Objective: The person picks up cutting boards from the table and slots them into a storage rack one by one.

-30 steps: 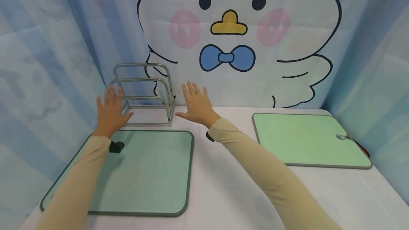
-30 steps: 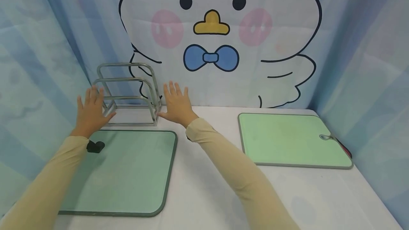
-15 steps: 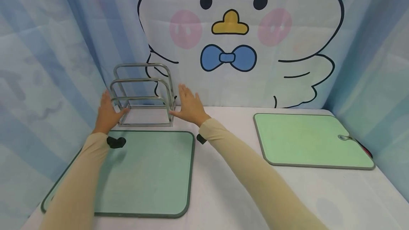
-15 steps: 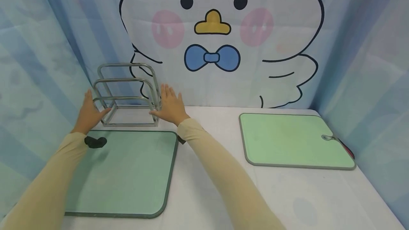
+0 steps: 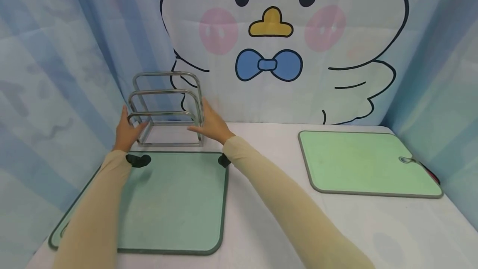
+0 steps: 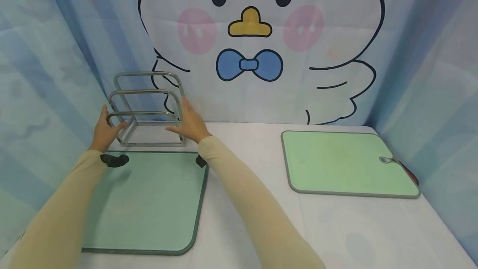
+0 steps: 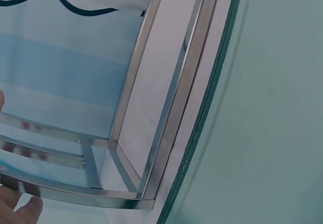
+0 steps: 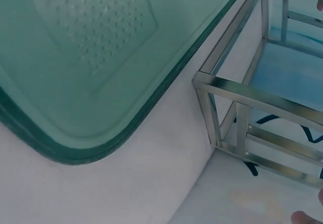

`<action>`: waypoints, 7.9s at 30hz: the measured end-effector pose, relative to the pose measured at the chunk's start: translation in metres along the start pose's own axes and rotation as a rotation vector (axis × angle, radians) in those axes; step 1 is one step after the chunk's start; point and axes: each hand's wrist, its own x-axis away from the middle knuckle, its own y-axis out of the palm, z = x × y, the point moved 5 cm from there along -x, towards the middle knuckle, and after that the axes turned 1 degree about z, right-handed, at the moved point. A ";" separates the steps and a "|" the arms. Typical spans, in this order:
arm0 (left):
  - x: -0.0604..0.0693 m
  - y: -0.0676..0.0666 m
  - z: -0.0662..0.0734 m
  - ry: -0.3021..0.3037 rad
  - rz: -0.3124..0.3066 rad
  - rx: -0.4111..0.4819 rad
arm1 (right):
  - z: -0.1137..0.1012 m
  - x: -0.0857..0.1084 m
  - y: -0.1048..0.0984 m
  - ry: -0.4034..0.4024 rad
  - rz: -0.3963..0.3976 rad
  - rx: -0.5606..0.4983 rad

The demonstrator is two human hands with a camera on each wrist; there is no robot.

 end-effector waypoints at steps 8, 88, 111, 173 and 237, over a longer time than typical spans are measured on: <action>-0.004 0.002 -0.001 -0.053 0.032 0.073 | -0.007 -0.009 0.010 0.011 -0.007 -0.131; -0.028 0.005 0.010 -0.052 -0.627 0.218 | 0.062 -0.012 -0.042 0.109 -0.055 -0.324; -0.025 0.040 0.028 -0.036 -0.604 0.196 | 0.089 0.009 -0.069 0.097 -0.053 -0.290; -0.001 0.144 0.099 0.034 -0.581 0.284 | 0.162 0.084 -0.159 0.129 -0.088 -0.254; 0.018 0.181 0.137 0.213 -0.611 0.237 | 0.185 0.127 -0.200 0.140 -0.093 -0.173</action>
